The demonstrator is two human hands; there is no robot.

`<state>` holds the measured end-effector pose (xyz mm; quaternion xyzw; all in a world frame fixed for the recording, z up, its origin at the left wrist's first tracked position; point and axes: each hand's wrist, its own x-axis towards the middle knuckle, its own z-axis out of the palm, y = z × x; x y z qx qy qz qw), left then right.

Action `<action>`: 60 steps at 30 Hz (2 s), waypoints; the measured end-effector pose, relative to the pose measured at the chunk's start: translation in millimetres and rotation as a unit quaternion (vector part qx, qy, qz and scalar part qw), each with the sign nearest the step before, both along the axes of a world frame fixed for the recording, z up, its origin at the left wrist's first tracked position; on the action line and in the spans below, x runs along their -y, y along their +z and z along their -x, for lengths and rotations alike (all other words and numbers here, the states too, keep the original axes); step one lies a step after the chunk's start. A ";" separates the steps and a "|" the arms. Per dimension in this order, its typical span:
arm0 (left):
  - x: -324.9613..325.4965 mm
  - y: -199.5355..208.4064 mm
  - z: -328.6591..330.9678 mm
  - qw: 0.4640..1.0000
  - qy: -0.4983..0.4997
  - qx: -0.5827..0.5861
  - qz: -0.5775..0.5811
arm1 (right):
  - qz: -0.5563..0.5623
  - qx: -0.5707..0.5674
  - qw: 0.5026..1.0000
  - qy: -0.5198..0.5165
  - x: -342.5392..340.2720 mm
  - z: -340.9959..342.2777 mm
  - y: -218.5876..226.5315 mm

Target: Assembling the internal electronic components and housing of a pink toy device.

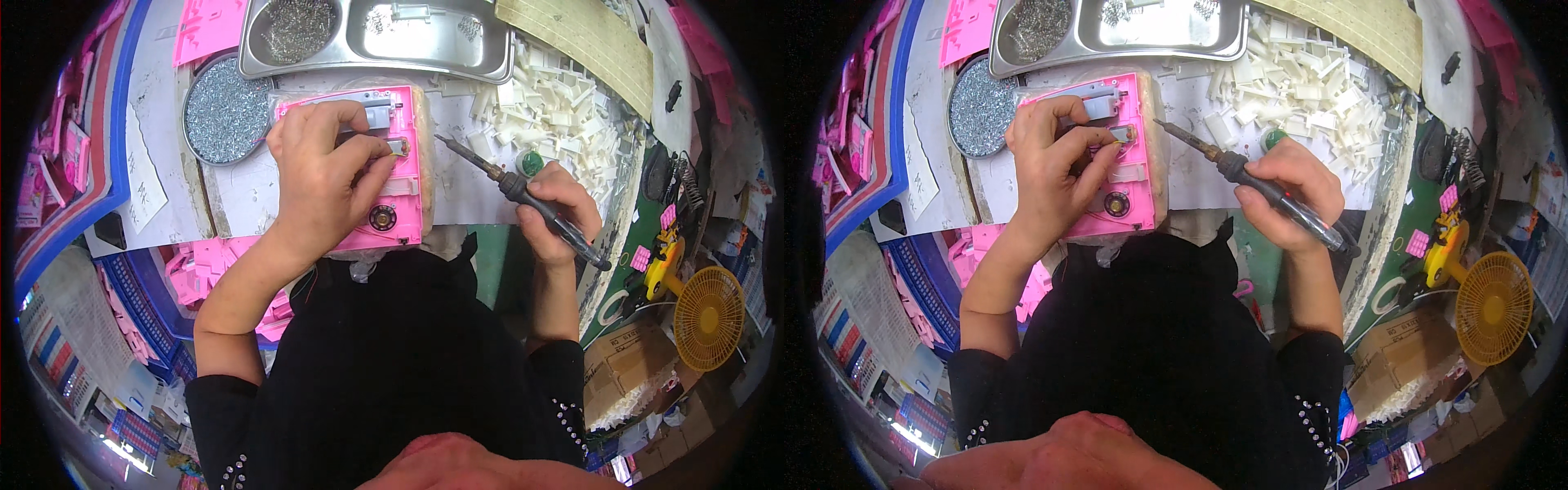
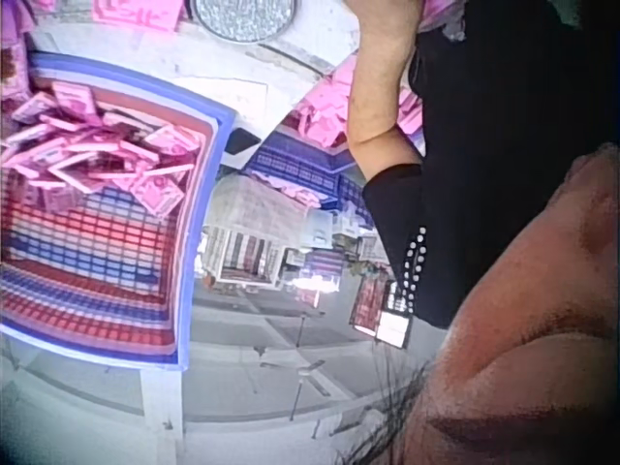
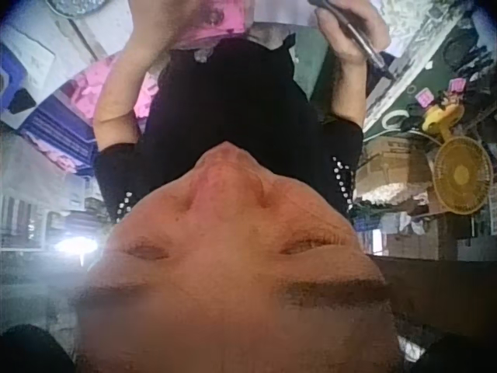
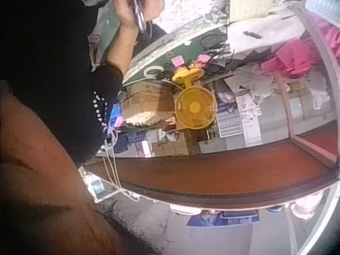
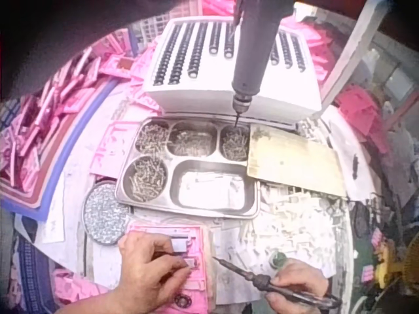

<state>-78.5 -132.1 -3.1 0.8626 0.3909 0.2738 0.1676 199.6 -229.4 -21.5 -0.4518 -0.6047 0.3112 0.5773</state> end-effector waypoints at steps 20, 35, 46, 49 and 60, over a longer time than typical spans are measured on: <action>1.4 4.3 -15.9 0.998 0.030 -0.056 -0.025 | 0.005 0.017 1.000 0.020 -6.6 9.4 -3.5; 0.7 2.3 -20.5 0.996 0.037 -0.069 -0.052 | 0.000 0.052 0.998 0.031 -12.9 16.4 -2.5; 1.2 3.6 -22.2 0.994 0.039 -0.079 -0.063 | -0.040 0.100 0.993 0.040 -17.3 18.9 0.4; 1.5 3.8 -22.1 0.994 0.038 -0.084 -0.062 | -0.060 0.143 0.987 0.050 -18.6 16.7 2.9; 1.4 6.1 -20.8 0.994 0.034 -0.090 -0.056 | -0.064 0.151 0.986 0.041 -19.5 15.8 6.6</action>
